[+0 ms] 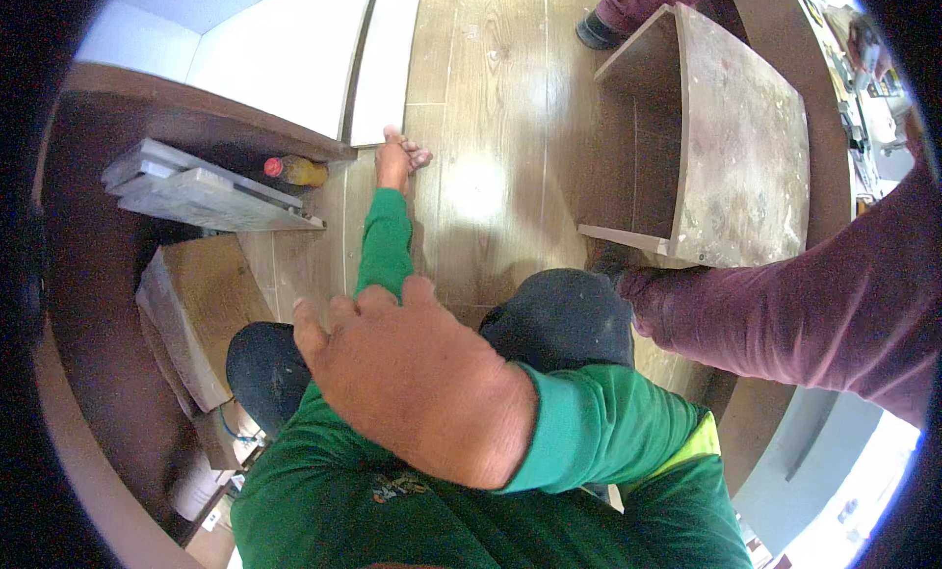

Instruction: The person sits on the floor and uses a hand saw to cut a long white wooden strip. After cutting, they lift the strip, walk to a nearby cabinet, and place the cut piece inside.

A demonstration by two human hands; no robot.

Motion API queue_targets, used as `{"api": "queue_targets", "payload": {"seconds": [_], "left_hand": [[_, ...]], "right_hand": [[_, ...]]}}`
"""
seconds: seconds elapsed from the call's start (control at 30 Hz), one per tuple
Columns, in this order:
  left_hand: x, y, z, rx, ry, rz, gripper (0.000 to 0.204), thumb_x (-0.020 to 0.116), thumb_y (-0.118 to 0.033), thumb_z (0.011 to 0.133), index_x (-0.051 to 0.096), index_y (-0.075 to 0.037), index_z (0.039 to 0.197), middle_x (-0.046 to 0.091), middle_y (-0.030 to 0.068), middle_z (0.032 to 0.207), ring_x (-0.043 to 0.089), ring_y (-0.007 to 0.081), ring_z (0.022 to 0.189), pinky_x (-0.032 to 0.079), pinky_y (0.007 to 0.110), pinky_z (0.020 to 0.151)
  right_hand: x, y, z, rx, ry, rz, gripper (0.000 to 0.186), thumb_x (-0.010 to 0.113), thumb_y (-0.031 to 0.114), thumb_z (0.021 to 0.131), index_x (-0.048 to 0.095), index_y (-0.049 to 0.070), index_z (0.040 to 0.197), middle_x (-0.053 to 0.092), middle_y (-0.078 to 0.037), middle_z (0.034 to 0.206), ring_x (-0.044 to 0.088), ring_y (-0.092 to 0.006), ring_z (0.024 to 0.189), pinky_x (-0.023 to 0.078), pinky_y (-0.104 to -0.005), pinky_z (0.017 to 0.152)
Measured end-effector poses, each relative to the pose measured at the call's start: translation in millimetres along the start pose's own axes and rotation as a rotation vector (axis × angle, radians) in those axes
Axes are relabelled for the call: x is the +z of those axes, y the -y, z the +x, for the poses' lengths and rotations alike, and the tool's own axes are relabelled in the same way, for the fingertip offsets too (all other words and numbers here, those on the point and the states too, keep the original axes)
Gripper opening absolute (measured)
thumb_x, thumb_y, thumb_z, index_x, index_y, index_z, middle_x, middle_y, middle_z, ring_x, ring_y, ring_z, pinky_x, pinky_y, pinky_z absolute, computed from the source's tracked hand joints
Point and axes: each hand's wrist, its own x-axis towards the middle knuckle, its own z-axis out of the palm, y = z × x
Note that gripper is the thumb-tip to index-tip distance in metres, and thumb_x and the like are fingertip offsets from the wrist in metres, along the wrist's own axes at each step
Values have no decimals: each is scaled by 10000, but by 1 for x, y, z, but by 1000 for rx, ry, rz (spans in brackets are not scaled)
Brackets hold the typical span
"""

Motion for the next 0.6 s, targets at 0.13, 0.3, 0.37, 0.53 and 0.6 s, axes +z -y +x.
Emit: {"api": "queue_targets", "payload": {"seconds": [0.13,0.3,0.37,0.53,0.6], "left_hand": [[9,9,-7,255,-23,-58,589,323,-500,1154,500,55,1061,543,97,781,630,213,607,535,325,509],[18,9,-11,231,-81,-55,589,306,-532,1150,489,25,1101,488,55,763,580,189,599,531,341,540],[18,11,-9,282,-86,-94,596,304,-539,1148,490,28,1148,474,41,768,561,179,608,525,344,557],[24,12,-7,252,-185,-188,653,322,-544,1141,445,63,1347,471,38,864,467,149,669,473,327,572],[23,8,-6,191,-222,-167,663,329,-544,1140,427,69,1373,477,52,904,446,144,682,456,320,565]], "right_hand": [[-1,1,9,-18,-9,-53,538,596,168,931,582,27,1451,677,-57,996,694,-216,899,522,-382,744],[-2,-6,17,-15,-50,-73,525,607,167,913,627,25,1418,678,-43,957,682,-193,860,510,-361,707],[2,-6,18,-18,-78,-67,529,610,169,914,627,22,1422,679,-43,949,684,-198,856,513,-364,712],[3,-10,24,-20,-63,-43,531,610,170,917,623,13,1424,689,-48,951,690,-205,864,529,-379,739],[1,-12,24,-22,-47,-59,536,608,168,919,616,10,1431,692,-53,955,692,-209,866,536,-387,750]]}}
